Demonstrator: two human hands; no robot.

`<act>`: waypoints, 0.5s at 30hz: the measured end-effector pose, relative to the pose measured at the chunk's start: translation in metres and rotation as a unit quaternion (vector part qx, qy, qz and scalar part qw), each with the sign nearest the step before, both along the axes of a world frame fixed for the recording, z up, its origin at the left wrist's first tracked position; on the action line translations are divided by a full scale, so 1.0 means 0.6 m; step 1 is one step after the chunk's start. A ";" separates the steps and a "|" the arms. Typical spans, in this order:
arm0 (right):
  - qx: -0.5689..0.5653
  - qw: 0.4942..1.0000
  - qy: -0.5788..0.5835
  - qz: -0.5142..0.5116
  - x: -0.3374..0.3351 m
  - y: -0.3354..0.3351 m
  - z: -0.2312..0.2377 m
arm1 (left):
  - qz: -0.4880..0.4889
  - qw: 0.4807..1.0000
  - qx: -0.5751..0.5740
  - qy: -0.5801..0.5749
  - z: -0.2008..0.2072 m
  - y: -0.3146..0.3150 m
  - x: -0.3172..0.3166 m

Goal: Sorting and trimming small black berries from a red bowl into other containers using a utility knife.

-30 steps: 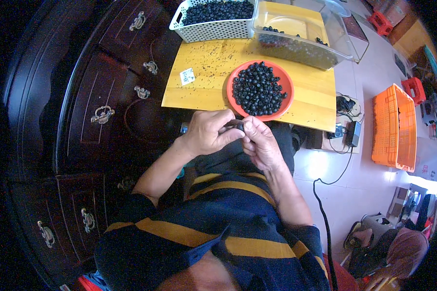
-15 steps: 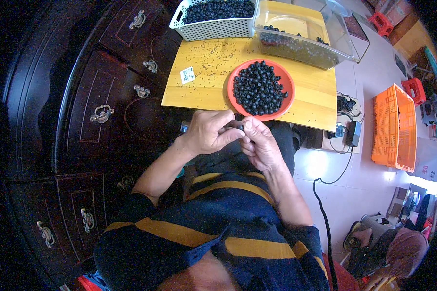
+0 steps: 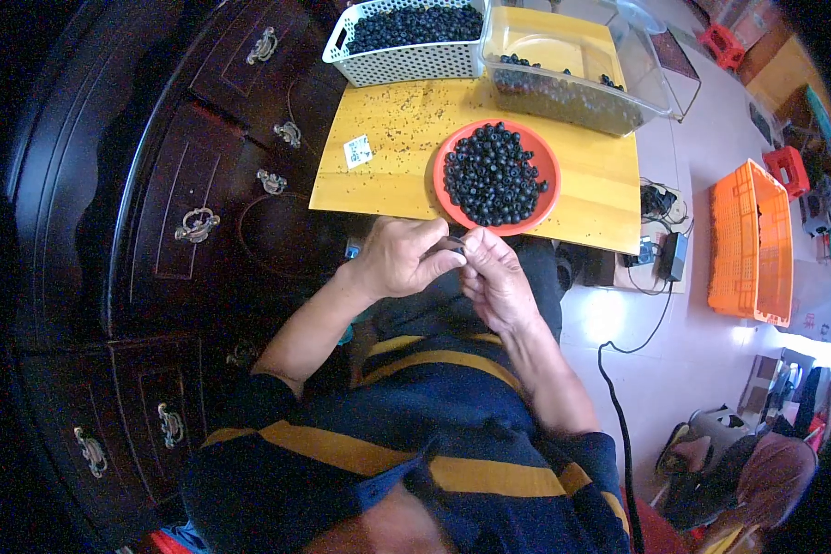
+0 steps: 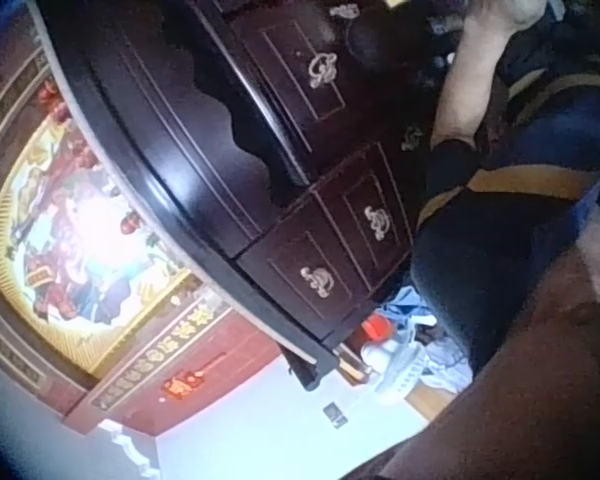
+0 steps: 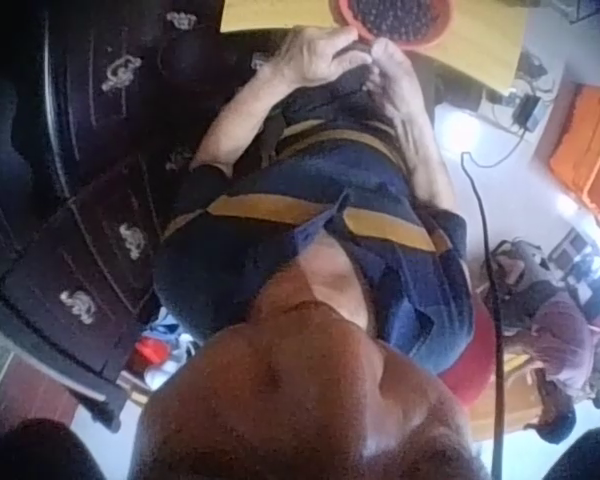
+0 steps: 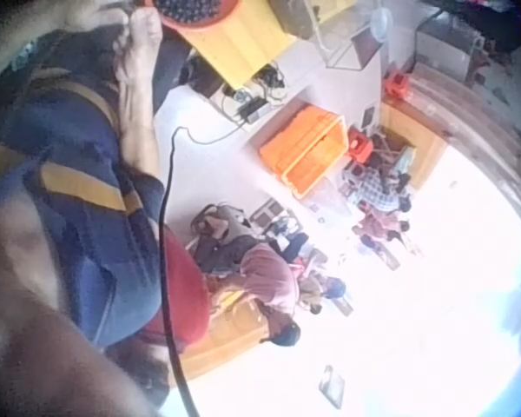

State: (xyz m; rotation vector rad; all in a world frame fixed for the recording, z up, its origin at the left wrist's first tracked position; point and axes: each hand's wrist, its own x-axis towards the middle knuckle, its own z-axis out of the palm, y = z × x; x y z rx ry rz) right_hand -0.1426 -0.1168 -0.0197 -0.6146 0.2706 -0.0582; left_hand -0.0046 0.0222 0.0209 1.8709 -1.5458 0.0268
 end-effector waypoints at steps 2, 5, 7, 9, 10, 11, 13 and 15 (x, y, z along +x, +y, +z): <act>0.005 1.000 0.005 -0.005 -0.001 0.002 0.002 | -0.008 1.000 -0.001 0.000 -0.003 0.000 0.002; 0.016 1.000 0.015 -0.007 -0.001 0.002 0.000 | -0.010 1.000 0.017 0.010 0.004 -0.001 0.000; 0.026 0.999 0.020 -0.004 -0.002 0.000 -0.005 | -0.015 1.000 0.019 0.009 0.004 0.000 0.001; 0.057 0.998 0.016 0.035 -0.004 -0.006 -0.014 | -0.019 1.000 0.022 0.012 0.004 0.001 0.002; 0.078 0.996 0.024 0.041 -0.006 -0.009 -0.016 | -0.020 0.999 0.033 0.003 0.006 -0.001 0.002; 0.087 0.995 0.027 0.045 -0.006 -0.011 -0.018 | -0.021 0.999 0.044 -0.005 0.005 -0.001 0.003; 0.109 0.992 0.028 0.061 -0.005 -0.017 -0.019 | -0.025 0.998 0.053 -0.008 -0.001 -0.002 0.007; 0.123 0.990 0.033 0.066 -0.007 -0.018 -0.025 | -0.036 0.999 0.036 -0.018 -0.005 -0.001 0.009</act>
